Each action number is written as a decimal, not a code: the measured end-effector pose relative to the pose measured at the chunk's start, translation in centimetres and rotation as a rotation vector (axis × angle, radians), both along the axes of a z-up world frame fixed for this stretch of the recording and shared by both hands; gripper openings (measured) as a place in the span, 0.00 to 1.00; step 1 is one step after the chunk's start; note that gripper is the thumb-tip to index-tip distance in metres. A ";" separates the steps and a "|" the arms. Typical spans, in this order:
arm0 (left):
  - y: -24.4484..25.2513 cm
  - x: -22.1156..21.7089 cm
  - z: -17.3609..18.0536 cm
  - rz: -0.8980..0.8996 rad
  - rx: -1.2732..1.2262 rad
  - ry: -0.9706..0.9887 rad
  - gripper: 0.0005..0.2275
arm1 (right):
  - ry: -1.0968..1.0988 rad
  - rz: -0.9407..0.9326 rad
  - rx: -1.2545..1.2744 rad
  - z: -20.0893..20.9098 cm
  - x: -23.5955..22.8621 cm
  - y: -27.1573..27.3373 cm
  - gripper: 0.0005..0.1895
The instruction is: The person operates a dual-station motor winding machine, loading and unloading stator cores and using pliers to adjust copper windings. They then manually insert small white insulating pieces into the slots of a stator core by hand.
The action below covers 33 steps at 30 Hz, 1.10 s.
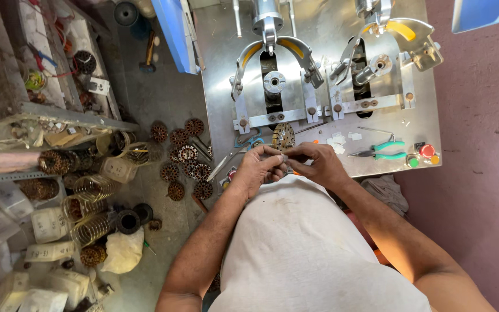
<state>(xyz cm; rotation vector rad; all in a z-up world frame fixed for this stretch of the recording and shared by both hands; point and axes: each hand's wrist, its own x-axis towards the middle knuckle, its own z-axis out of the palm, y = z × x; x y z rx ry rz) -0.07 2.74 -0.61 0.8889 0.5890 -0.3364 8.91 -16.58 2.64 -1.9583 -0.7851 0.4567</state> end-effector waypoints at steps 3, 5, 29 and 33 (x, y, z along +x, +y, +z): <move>0.0 0.4 -0.6 0.027 0.387 -0.115 0.10 | -0.053 -0.119 -0.032 -1.5 -0.2 0.8 0.09; 0.0 0.6 -1.1 0.024 0.741 -0.238 0.15 | -0.074 -0.164 0.005 -2.5 0.0 1.3 0.11; 0.9 0.4 -3.0 -0.130 0.715 -0.323 0.15 | -0.153 -0.218 -0.137 -3.8 0.8 2.7 0.09; 1.3 0.6 -3.0 -0.108 0.707 -0.346 0.15 | -0.321 -0.148 -0.180 -3.7 1.1 3.5 0.06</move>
